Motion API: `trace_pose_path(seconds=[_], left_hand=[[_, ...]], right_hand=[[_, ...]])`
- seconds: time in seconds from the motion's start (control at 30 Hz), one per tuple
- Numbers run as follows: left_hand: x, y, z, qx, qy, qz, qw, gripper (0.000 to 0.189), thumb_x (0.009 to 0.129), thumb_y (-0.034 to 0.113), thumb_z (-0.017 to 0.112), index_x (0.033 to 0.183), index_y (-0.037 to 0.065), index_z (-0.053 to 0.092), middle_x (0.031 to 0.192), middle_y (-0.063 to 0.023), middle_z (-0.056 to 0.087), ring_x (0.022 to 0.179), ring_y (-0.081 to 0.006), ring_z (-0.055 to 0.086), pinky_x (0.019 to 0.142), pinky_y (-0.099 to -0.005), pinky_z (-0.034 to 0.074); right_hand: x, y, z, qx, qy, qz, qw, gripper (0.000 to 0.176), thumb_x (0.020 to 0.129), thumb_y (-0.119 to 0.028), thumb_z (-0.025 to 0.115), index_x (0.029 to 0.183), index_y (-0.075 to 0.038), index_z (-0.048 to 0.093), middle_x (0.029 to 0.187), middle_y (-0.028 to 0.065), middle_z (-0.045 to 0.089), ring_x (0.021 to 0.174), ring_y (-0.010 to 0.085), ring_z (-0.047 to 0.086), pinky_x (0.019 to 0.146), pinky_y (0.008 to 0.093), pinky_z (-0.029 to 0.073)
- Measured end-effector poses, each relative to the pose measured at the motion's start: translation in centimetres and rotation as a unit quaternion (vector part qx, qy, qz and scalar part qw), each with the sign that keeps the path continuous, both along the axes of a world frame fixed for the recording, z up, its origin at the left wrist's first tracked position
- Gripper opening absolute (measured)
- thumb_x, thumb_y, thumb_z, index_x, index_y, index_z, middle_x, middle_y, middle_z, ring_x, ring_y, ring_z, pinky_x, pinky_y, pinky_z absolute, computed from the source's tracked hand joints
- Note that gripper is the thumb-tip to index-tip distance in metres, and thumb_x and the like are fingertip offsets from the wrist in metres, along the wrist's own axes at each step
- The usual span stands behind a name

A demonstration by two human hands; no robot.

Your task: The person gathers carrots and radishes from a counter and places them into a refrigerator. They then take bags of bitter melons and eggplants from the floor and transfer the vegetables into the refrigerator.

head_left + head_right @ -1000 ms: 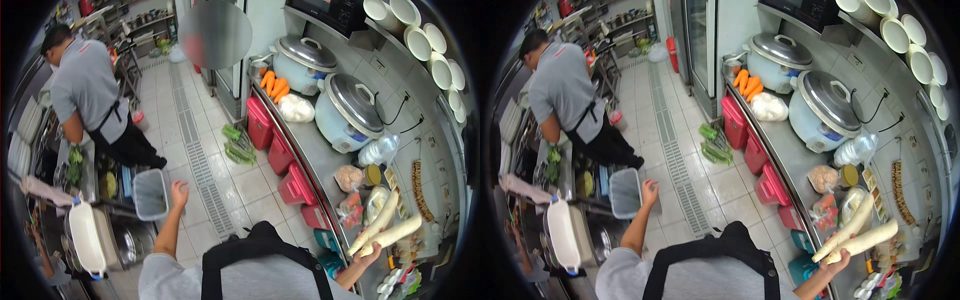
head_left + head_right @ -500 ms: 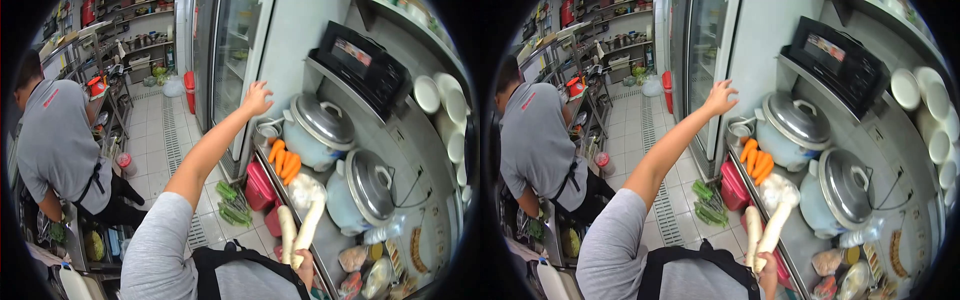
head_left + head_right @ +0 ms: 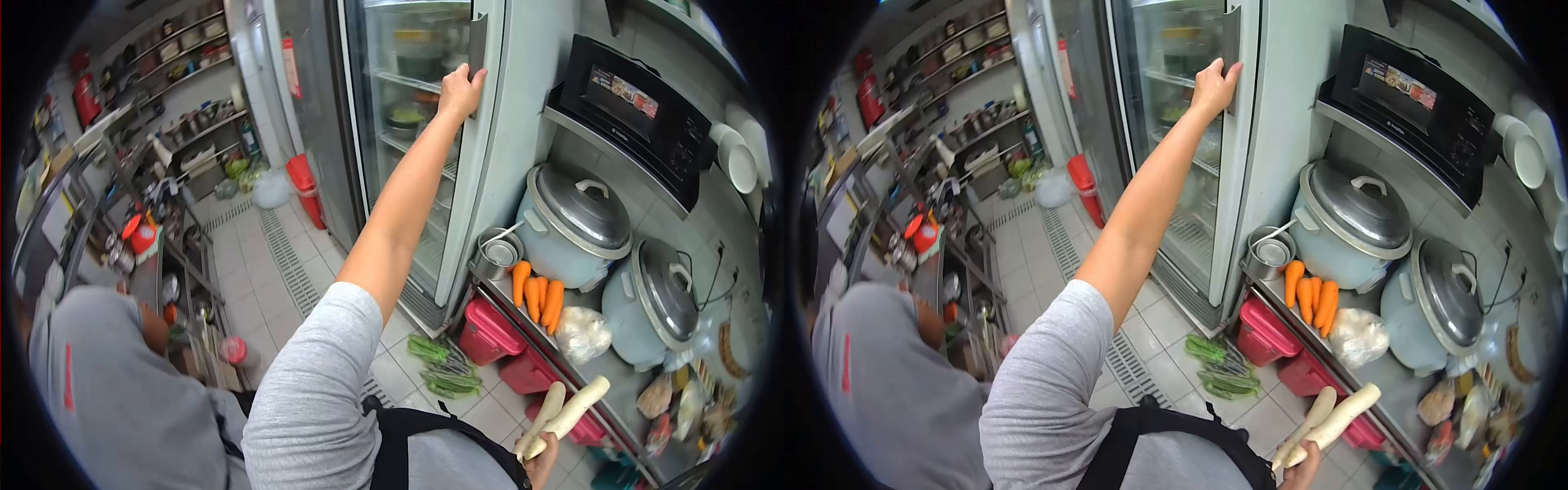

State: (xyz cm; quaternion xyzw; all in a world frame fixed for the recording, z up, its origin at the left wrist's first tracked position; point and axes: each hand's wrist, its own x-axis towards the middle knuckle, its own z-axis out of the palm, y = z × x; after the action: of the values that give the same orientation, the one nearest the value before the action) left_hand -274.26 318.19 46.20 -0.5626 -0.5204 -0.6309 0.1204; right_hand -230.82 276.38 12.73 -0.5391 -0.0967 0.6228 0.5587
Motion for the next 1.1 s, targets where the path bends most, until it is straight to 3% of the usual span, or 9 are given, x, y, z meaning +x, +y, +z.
trace_pose_path(seconds=[0.1,0.23,0.3,0.5,0.6,0.7,0.77,0.9,1.1], left_hand=[[-1.6,-1.1,0.2,-0.029,0.009,-0.09,0.995,0.046,0.083,0.041,0.059,0.076,-0.004,0.051,0.075,-0.0238,0.059,0.071,-0.0359,0.058,0.065,-0.0414,0.044],[-5.7,-7.6,-0.1,-0.017,0.015,-0.104,0.994,0.047,0.083,0.04,0.061,0.069,-0.002,0.046,0.058,-0.0096,0.047,0.058,-0.0145,0.041,0.054,-0.0333,0.038],[-9.7,-11.6,-0.5,0.008,0.005,-0.113,0.994,0.047,0.083,0.038,0.062,0.065,-0.001,0.043,0.055,-0.0126,0.044,0.055,-0.017,0.041,0.05,-0.0343,0.036],[-27.1,-22.5,-1.9,0.093,-0.068,-0.075,0.991,0.042,0.095,0.039,0.047,0.069,0.007,0.056,0.055,0.0074,0.037,0.051,-0.0037,0.032,0.044,-0.0225,0.023],[-39.0,-25.7,-3.0,0.053,-0.18,0.055,0.981,0.058,0.094,0.055,0.033,0.074,0.006,0.058,0.06,0.006,0.041,0.055,-0.0064,0.036,0.049,-0.0246,0.029],[-49.2,-28.0,-2.3,0.027,-0.263,0.081,0.961,0.065,0.091,0.06,0.033,0.119,0.003,0.052,0.105,-0.0049,0.058,0.099,-0.0171,0.054,0.084,-0.0317,0.045],[-54.8,-28.0,-2.3,0.058,-0.338,-0.033,0.939,0.06,0.093,0.056,0.032,0.122,0.005,0.049,0.106,-0.0061,0.059,0.1,-0.0215,0.056,0.087,-0.0362,0.046],[-73.5,-25.2,-3.1,0.028,-0.291,-0.067,0.954,0.043,0.095,0.034,0.039,0.125,0.004,0.048,0.105,-0.0081,0.058,0.094,-0.0234,0.057,0.082,-0.0399,0.049],[-80.3,-22.8,-2.4,-0.025,-0.356,-0.043,0.933,0.043,0.091,0.022,0.039,0.126,0.0,0.049,0.111,-0.0107,0.058,0.098,-0.0252,0.057,0.087,-0.0398,0.047]], right_hand=[[-6.2,-1.6,3.0,0.003,0.03,-0.027,0.999,0.06,0.064,-0.024,0.057,0.122,-0.014,0.044,0.088,0.0152,0.052,0.074,0.0306,0.057,0.059,0.0431,0.051],[-11.1,-1.8,2.1,-0.028,0.075,0.021,0.997,0.065,0.062,-0.022,0.055,0.124,-0.011,0.042,0.09,0.0169,0.05,0.076,0.0341,0.056,0.06,0.0466,0.051],[-12.5,-1.1,-0.8,-0.08,0.099,0.045,0.991,0.063,0.062,-0.021,0.055,0.123,-0.01,0.042,0.093,0.0177,0.05,0.076,0.0354,0.058,0.06,0.0483,0.052],[-20.5,3.4,3.3,-0.049,0.108,0.137,0.983,0.063,0.064,-0.018,0.055,0.124,-0.005,0.038,0.092,0.0212,0.051,0.076,0.0378,0.059,0.061,0.0517,0.053],[-22.4,6.8,3.6,-0.036,0.117,0.195,0.973,0.06,0.066,-0.017,0.056,0.121,-0.003,0.039,0.092,0.0225,0.052,0.074,0.0376,0.059,0.061,0.0515,0.053],[-24.7,10.1,2.4,-0.029,0.078,0.241,0.967,0.06,0.065,-0.02,0.056,0.121,-0.005,0.039,0.094,0.0218,0.051,0.073,0.037,0.059,0.059,0.0521,0.053],[-26.7,12.0,3.1,-0.039,0.065,0.246,0.966,0.051,0.067,-0.016,0.06,0.109,0.008,0.043,0.085,0.0205,0.055,0.071,0.0334,0.06,0.061,0.0465,0.054],[-29.6,16.3,0.7,-0.052,0.071,0.27,0.959,0.049,0.067,-0.017,0.063,0.108,0.004,0.046,0.086,0.0187,0.055,0.075,0.0307,0.06,0.064,0.0457,0.054],[-34.9,23.7,-4.0,-0.103,0.055,0.332,0.936,0.044,0.068,-0.016,0.065,0.104,0.003,0.049,0.083,0.0157,0.055,0.069,0.0278,0.058,0.063,0.043,0.053]])
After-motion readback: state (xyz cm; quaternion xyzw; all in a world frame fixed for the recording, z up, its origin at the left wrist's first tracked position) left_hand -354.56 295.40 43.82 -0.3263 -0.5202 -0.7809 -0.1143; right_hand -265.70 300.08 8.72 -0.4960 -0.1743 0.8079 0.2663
